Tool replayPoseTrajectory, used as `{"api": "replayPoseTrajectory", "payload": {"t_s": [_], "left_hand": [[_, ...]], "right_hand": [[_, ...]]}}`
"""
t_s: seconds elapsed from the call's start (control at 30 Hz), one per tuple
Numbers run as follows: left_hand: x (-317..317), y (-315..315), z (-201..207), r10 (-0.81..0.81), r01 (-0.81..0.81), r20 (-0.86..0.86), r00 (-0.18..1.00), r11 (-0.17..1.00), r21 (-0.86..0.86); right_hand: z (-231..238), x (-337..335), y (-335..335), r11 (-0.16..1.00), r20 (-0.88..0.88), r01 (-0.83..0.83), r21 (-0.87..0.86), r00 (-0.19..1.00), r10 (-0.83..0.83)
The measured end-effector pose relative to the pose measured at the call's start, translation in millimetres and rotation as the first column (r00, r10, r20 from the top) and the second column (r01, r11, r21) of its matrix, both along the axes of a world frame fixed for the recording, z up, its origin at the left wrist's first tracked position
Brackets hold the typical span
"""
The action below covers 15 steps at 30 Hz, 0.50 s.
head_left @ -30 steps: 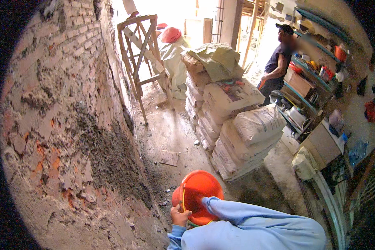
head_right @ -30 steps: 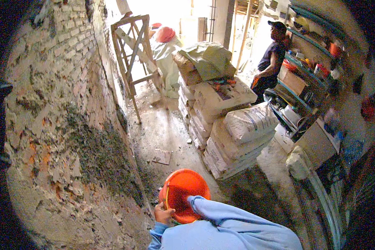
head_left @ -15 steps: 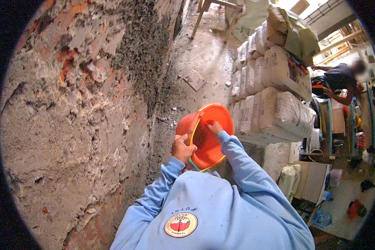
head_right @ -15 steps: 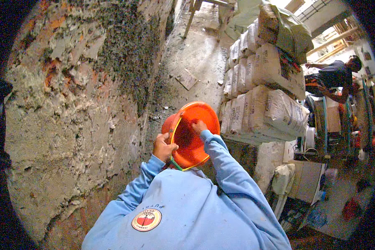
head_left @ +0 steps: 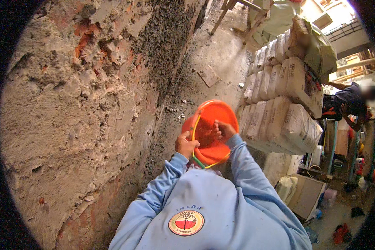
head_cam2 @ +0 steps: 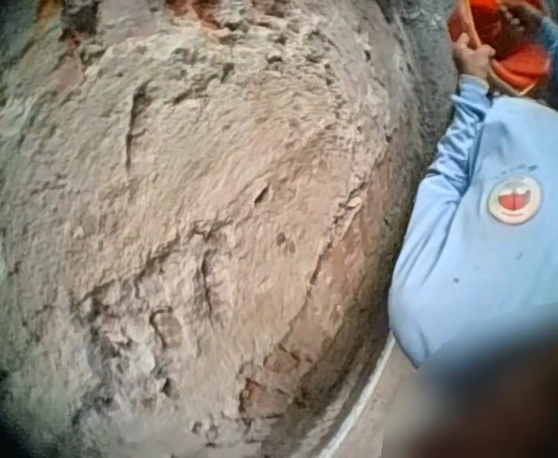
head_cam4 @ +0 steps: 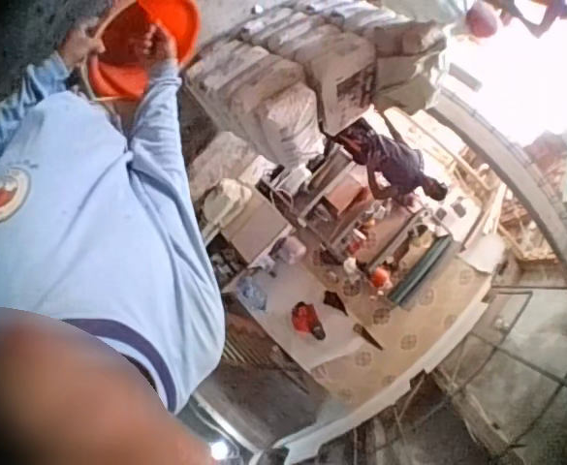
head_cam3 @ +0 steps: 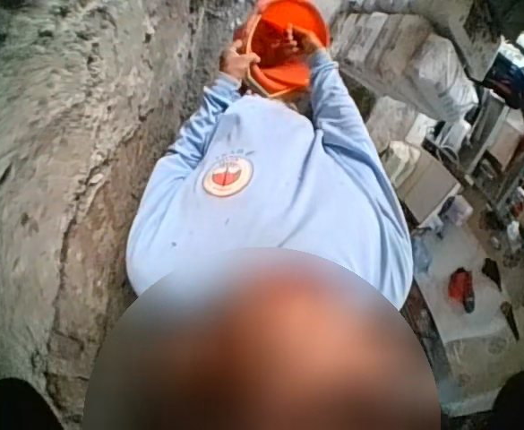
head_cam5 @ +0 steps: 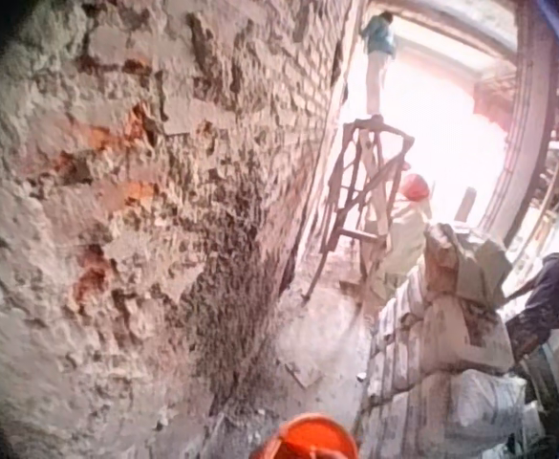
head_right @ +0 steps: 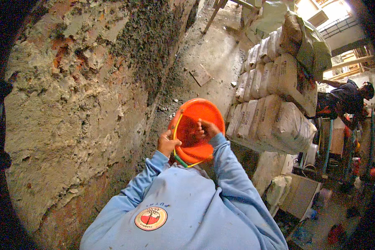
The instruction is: The person scoops wet cement from a bucket using a trowel and applies it to a brick wall. They repeatedly transfer cement from the bucket to the wall, smoothing the surface as they work.
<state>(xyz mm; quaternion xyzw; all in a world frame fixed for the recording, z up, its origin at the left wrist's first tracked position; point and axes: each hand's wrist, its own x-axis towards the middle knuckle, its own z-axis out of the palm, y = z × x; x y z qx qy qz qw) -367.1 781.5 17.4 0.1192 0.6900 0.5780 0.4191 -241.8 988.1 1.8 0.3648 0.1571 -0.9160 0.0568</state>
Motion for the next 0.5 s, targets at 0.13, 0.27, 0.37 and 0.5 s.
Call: {"api": "replayPoseTrajectory", "payload": {"t_s": [0.13, 0.27, 0.37, 0.5], "left_hand": [[-8.9, -9.5, -25.5, 0.125, -0.124, 0.082, 0.989, 0.992, -0.017], [-24.9, -16.8, -39.8, 0.212, -0.209, 0.117, 0.97, 0.977, -0.036], [-38.5, -20.5, -40.6, 0.206, -0.2, 0.04, 0.978, 0.973, -0.112], [-48.1, -26.3, -33.6, 0.26, -0.258, 0.032, 0.965, 0.964, -0.068]], "right_hand": [[77.4, -5.5, 38.3, 1.0, -0.012, -0.014, 0.027, 1.0, 0.014], [129.3, -4.9, 74.9, 0.944, 0.108, -0.139, 0.299, 0.988, 0.112], [147.9, -5.5, 94.4, 0.796, 0.254, -0.262, 0.546, 0.957, 0.14], [146.4, -6.5, 112.7, 0.628, 0.4, -0.366, 0.687, 0.912, 0.094]]}}
